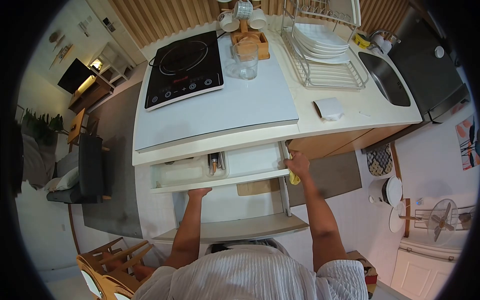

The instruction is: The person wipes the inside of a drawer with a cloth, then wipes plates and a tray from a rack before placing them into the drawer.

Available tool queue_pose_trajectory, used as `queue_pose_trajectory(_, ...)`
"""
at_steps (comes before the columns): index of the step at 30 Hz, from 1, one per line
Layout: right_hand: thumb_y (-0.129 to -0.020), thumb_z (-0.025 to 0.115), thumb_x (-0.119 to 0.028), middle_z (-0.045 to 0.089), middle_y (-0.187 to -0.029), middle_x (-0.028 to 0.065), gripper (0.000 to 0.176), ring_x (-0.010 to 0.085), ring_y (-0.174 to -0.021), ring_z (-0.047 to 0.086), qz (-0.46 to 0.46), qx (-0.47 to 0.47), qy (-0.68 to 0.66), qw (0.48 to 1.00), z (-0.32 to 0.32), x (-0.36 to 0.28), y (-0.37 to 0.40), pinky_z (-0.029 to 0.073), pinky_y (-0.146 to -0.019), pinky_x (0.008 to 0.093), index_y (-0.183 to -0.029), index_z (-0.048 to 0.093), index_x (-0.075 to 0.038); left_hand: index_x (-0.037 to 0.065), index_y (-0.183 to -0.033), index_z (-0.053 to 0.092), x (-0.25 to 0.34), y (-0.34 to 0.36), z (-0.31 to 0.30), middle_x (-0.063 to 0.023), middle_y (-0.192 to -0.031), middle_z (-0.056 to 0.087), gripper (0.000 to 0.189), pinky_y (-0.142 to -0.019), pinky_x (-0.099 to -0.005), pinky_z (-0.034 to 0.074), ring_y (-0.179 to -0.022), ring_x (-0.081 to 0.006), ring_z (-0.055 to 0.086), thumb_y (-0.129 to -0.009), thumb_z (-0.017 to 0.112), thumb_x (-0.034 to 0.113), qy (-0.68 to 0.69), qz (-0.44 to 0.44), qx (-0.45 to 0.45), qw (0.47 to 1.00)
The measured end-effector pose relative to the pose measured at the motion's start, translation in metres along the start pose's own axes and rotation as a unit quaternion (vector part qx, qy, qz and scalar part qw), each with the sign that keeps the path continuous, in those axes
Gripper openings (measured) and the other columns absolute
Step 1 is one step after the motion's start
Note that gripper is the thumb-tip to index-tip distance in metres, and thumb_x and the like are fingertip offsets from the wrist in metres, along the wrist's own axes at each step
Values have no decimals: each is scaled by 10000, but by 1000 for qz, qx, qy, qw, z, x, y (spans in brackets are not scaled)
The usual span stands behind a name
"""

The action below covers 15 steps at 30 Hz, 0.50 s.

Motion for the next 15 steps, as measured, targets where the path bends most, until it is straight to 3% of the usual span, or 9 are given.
queue_pose_trajectory(3, -630, 639, -299, 630, -736, 174, 335, 347, -722, 612, -4, -3, 24, 1000, 0, 3, 1, 471, -656, 409, -851, 614, -49, 250, -1338, 374, -4, -10, 17, -44, -1415, 332, 633, -1085, -388, 233, -1290, -284, 302, -758, 521, 457, 235, 7, -40, 971)
queue_pose_trajectory(4, -669, 670, -310, 627, -712, 148, 349, 317, -689, 614, -12, -8, 24, 1000, -3, -2, 4, 467, -632, 388, -877, 597, -40, 250, -1338, 374, -4, -6, 18, -44, -1415, 332, 633, -1085, -388, 233, -1290, -284, 302, -758, 521, 457, 235, 4, -43, 971)
queue_pose_trajectory(6, -710, 676, -353, 611, -681, 113, 368, 247, -643, 591, 30, -18, -43, 998, -7, 8, 7, 457, -594, 354, -854, 594, -25, 239, -1340, 372, 7, 0, -8, -45, -1411, 339, 625, -1084, -386, 233, -1287, -283, 307, -770, 502, 459, 11, 44, 49, 998)
queue_pose_trajectory(7, -751, 681, -397, 594, -650, 78, 405, 177, -598, 569, 73, -26, -110, 991, -7, 18, 13, 448, -557, 319, -831, 591, -10, 239, -1340, 372, 9, 1, -14, -45, -1411, 339, 625, -1084, -386, 233, -1287, -283, 307, -770, 502, 459, 10, 44, 46, 998)
queue_pose_trajectory(10, -770, 677, -455, 538, -618, 27, 469, 86, -565, 484, 43, 45, -180, 982, -24, 20, 36, 406, -497, 271, -773, 587, 6, 265, -1382, 304, 12, -13, -6, 5, -1453, 260, 639, -1099, -358, 189, -1333, -236, 228, -810, 413, 527, 29, 34, -30, 999)
queue_pose_trajectory(12, -764, 685, -456, 537, -615, 27, 472, 86, -550, 477, 99, -7, -190, 977, -17, 26, 44, 401, -487, 272, -769, 589, 5, 256, -1380, 307, 4, -31, 4, 1, -1453, 262, 611, -1098, -346, 194, -1329, -233, 237, -825, 389, 496, -12, 35, -30, 999)
queue_pose_trajectory(13, -758, 693, -458, 536, -612, 28, 474, 87, -535, 470, 152, -59, -201, 966, -8, 31, 50, 396, -478, 273, -765, 592, 5, 257, -1382, 305, -23, -73, 55, -4, -1453, 262, 604, -1097, -342, 198, -1330, -232, 240, -824, 388, 474, 397, 147, 77, 903)
queue_pose_trajectory(14, -758, 693, -458, 536, -612, 28, 474, 87, -535, 470, 150, -56, -199, 967, -9, 25, 50, 396, -478, 273, -765, 592, 5, 251, -1382, 304, -21, -67, 53, -6, -1454, 262, 604, -1098, -341, 197, -1330, -231, 240, -826, 383, 471, 95, 58, 14, 994)
queue_pose_trajectory(15, -757, 694, -457, 538, -614, 28, 476, 89, -533, 471, 151, -55, -214, 963, -7, 17, 52, 393, -475, 271, -766, 593, 9, 246, -1383, 303, -14, -64, 44, -8, -1454, 261, 604, -1098, -341, 196, -1330, -231, 239, -827, 379, 469, 56, 42, -1, 998)
Point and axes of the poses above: each hand's wrist, its own y-axis away from the middle knuckle, its own z-axis out of the palm, x = y × z, the point moved 9 cm from there along -y, towards the middle knuckle
